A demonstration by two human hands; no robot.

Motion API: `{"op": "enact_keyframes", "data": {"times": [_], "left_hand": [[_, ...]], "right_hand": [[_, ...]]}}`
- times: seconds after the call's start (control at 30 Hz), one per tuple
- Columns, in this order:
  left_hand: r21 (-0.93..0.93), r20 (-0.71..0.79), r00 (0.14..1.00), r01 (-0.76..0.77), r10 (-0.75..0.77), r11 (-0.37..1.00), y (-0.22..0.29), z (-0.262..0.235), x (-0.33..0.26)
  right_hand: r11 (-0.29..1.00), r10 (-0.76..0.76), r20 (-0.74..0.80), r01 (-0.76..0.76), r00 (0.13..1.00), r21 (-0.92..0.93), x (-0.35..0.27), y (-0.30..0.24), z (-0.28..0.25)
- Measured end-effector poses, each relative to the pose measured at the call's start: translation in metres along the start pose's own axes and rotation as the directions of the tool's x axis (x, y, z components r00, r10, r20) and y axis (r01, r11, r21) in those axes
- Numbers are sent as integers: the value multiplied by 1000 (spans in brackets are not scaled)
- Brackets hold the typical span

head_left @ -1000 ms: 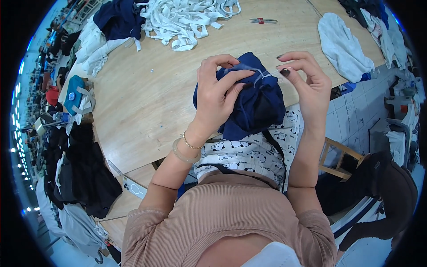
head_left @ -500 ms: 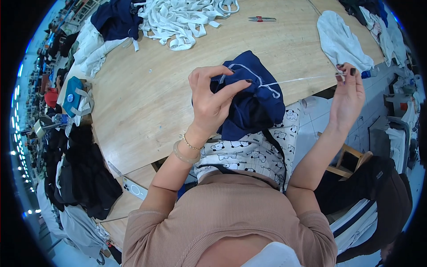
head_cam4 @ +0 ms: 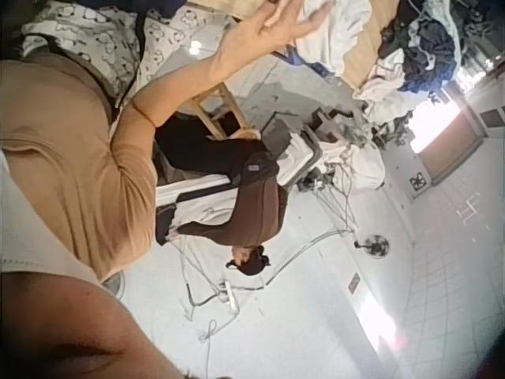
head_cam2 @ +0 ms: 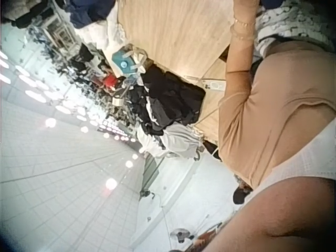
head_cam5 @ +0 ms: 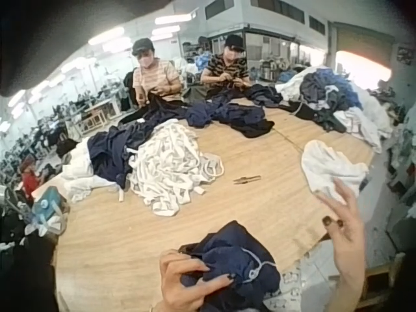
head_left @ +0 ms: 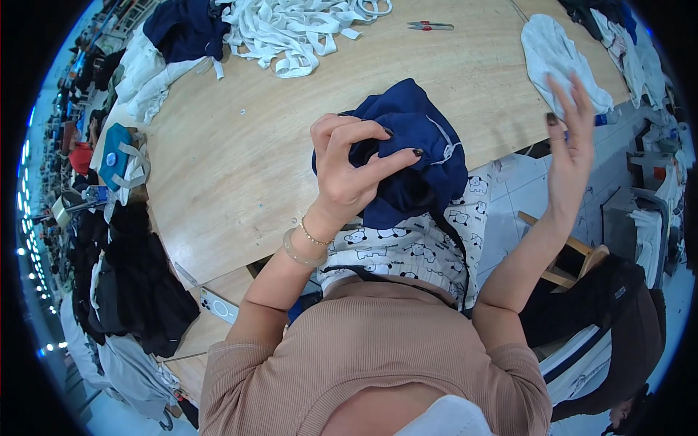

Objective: Trimming excess threads from navy blue garments and attaching labels in a factory setting.

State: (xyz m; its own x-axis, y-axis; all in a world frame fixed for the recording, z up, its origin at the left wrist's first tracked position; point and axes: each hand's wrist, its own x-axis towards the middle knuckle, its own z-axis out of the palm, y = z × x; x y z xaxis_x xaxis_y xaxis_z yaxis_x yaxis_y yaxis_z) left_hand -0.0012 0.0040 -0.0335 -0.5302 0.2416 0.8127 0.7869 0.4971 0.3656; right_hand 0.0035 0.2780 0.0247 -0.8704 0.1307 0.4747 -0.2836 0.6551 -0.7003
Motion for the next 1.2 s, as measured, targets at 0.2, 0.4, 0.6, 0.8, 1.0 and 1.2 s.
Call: {"op": "enact_keyframes", "data": {"times": [0.2, 0.4, 0.6, 0.8, 1.0, 1.2], "left_hand": [[-229, -1, 957, 283, -291, 931, 2, 4, -4], [-537, 160, 848, 504, -505, 676, -9, 3, -9], [-667, 397, 613, 704, -683, 244, -5, -6, -9], [-733, 511, 544, 680, -666, -7, -5, -8, -3], [-653, 593, 592, 750, -547, 104, -7, -6, 0], [-267, 547, 766, 543, -338, 796, 6, -2, 22]], "right_hand": [[957, -196, 597, 18, 778, 290, -6, -18, 49], [883, -37, 491, -201, 870, 423, -10, -5, 42], [917, 80, 334, -201, 939, 345, -10, -3, 23], [965, 153, 228, -195, 962, 177, -8, 10, 14], [1000, -29, -72, 29, 997, 11, 6, 26, 4], [976, -128, -164, 154, 978, 155, 17, -6, 8]]}}
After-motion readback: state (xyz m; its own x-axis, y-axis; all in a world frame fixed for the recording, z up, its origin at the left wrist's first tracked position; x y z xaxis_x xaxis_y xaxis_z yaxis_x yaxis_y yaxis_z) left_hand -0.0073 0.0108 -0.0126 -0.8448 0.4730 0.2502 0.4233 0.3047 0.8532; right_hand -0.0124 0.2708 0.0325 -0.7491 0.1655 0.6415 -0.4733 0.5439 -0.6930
